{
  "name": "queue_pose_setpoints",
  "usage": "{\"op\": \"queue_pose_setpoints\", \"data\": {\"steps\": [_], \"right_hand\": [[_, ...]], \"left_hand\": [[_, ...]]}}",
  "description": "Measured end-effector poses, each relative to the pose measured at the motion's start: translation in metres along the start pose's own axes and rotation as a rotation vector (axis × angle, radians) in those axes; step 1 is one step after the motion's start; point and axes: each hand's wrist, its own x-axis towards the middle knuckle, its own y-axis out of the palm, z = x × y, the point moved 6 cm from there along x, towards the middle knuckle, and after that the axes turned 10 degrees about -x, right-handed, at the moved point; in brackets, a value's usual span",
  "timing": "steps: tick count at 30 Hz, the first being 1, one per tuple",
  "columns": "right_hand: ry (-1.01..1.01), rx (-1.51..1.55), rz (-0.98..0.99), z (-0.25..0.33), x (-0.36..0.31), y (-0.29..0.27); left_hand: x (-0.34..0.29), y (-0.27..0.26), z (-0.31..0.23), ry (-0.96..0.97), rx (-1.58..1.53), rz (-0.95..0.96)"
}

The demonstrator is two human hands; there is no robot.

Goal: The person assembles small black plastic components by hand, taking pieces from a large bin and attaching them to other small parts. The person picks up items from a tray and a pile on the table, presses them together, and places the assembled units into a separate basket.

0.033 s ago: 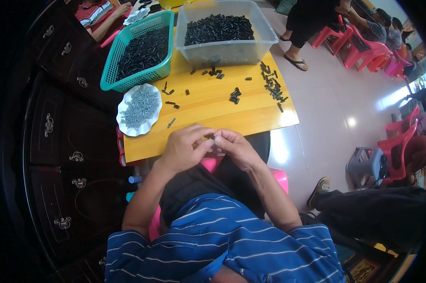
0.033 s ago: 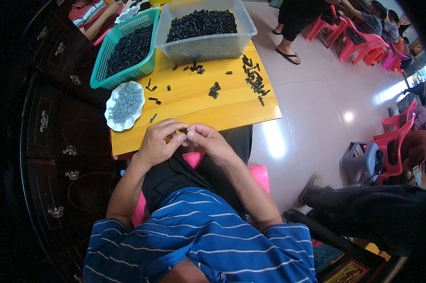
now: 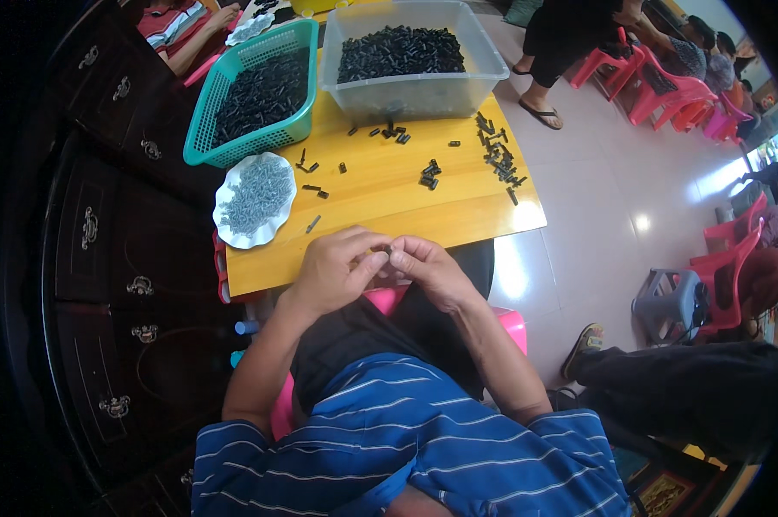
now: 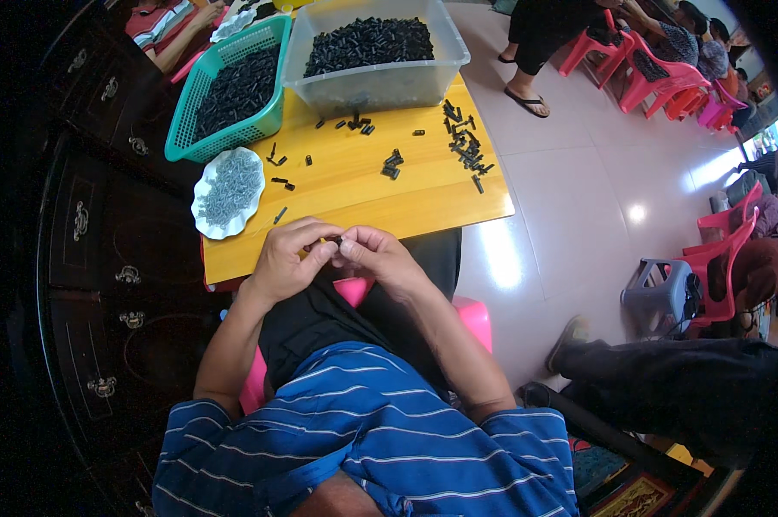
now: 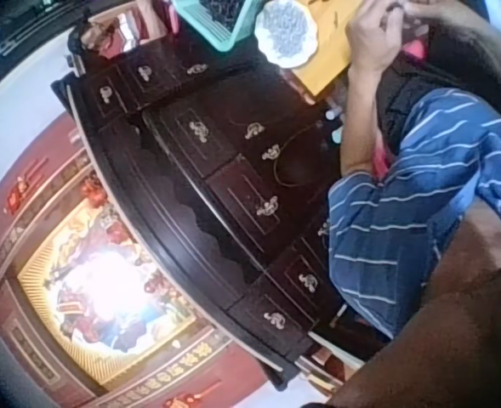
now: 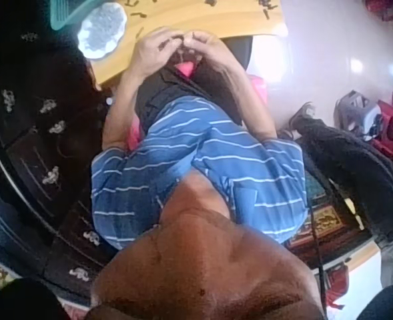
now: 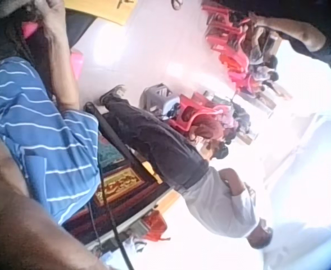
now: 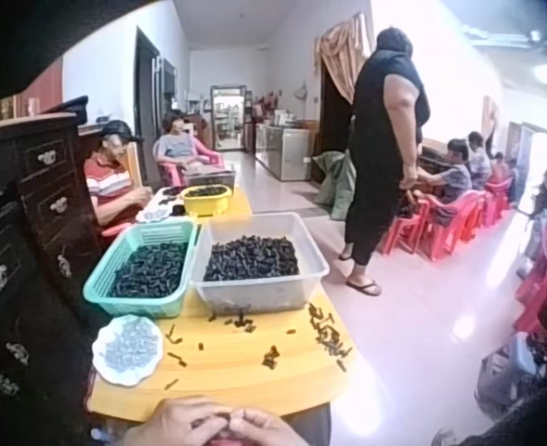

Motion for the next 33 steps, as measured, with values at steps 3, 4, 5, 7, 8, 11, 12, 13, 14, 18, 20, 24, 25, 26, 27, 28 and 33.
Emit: {"op": "queue_pose_setpoints", "data": {"steps": [3,4,5,7,8,11,12,13,14,18,20,24,25,26,27,28,33], "right_hand": [[-0.007,-0.069,-0.024,0.001,0.001,0.001],[-0.018,-0.084,-0.034,-0.001,0.002,0.0],[-0.033,-0.104,-0.04,-0.001,0.002,0.001],[-0.059,-0.165,-0.045,-0.001,0.001,0.004],[-0.079,-0.221,-0.057,0.0,0.001,0.005],[-0.117,-0.39,-0.111,0.006,0.001,0.006],[-0.117,-0.389,-0.111,0.007,0.0,0.008],[-0.153,-0.467,-0.13,0.011,-0.001,0.011],[-0.189,-0.546,-0.15,0.016,-0.002,0.013],[-0.311,-0.759,-0.193,0.026,-0.008,0.019],[-0.358,-0.773,-0.242,0.028,-0.011,0.018],[-0.332,-0.602,-0.232,0.018,-0.009,0.015],[-0.297,-0.513,-0.225,0.014,-0.008,0.014],[-0.263,-0.425,-0.217,0.011,-0.007,0.014],[-0.264,-0.425,-0.219,0.011,-0.006,0.013],[-0.175,-0.273,-0.163,0.004,-0.003,0.013],[-0.032,-0.08,-0.1,-0.003,0.001,0.013]], "left_hand": [[0.0,-0.003,0.003,-0.021,-0.032,0.045],[0.001,-0.003,0.003,-0.041,-0.025,0.063],[0.0,-0.004,0.003,-0.039,-0.023,0.06],[-0.001,-0.004,0.001,-0.03,0.031,0.085],[0.0,-0.004,0.001,-0.03,0.029,0.085],[0.002,-0.001,0.006,-0.064,0.157,0.149],[0.001,-0.001,0.008,-0.065,0.136,0.14],[0.001,-0.001,0.011,-0.067,0.115,0.132],[0.001,0.001,0.013,-0.066,0.115,0.133],[-0.001,0.008,0.014,-0.033,0.053,0.104],[-0.001,0.011,0.013,-0.012,0.02,0.084],[-0.001,0.015,0.012,-0.002,-0.073,0.04],[-0.001,0.016,0.012,0.002,-0.096,0.025],[-0.001,0.017,0.013,0.003,-0.097,0.027],[-0.001,0.018,0.014,0.01,-0.094,0.008],[-0.001,0.018,0.015,0.017,-0.091,-0.01],[-0.003,0.019,0.025,-0.083,-0.094,-0.031]]}}
